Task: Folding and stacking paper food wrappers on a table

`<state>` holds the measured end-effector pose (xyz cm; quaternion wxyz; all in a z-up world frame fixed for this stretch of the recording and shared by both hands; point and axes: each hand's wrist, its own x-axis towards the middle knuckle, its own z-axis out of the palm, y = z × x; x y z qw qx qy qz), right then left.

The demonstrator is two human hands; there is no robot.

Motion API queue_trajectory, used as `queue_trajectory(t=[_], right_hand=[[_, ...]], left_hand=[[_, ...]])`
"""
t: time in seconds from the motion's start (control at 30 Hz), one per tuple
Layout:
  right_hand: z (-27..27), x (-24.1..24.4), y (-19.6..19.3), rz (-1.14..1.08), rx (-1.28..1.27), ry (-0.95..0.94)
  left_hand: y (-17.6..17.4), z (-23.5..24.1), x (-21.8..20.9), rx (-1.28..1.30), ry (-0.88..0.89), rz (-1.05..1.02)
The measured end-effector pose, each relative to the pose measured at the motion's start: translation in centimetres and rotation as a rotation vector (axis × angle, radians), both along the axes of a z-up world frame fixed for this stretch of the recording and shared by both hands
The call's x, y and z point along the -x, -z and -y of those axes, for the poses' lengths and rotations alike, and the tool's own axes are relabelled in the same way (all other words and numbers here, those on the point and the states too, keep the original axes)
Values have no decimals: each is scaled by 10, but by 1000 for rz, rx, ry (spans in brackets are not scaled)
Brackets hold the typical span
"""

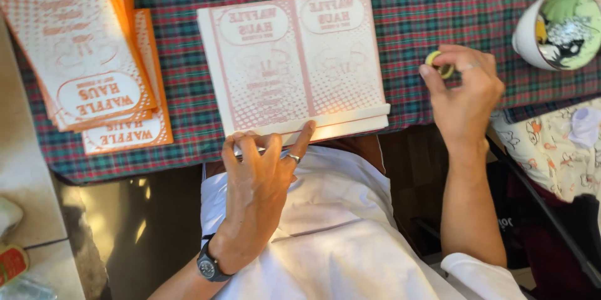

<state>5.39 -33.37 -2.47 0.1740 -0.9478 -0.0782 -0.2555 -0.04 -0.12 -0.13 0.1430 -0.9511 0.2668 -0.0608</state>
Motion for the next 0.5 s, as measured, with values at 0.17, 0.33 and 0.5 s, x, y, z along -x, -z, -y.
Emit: queue_trajectory(t=[0.17, 0.33, 0.5], right_hand=[[-93, 31, -51, -90, -192, -321], [-117, 36, -13, -117, -248, -514], [-80, 45, -23, -167, -195, -305]], left_hand=[[-4, 1, 1, 59, -32, -46], [-1, 0, 2, 93, -26, -40], [-2, -1, 4, 31, -42, -40]])
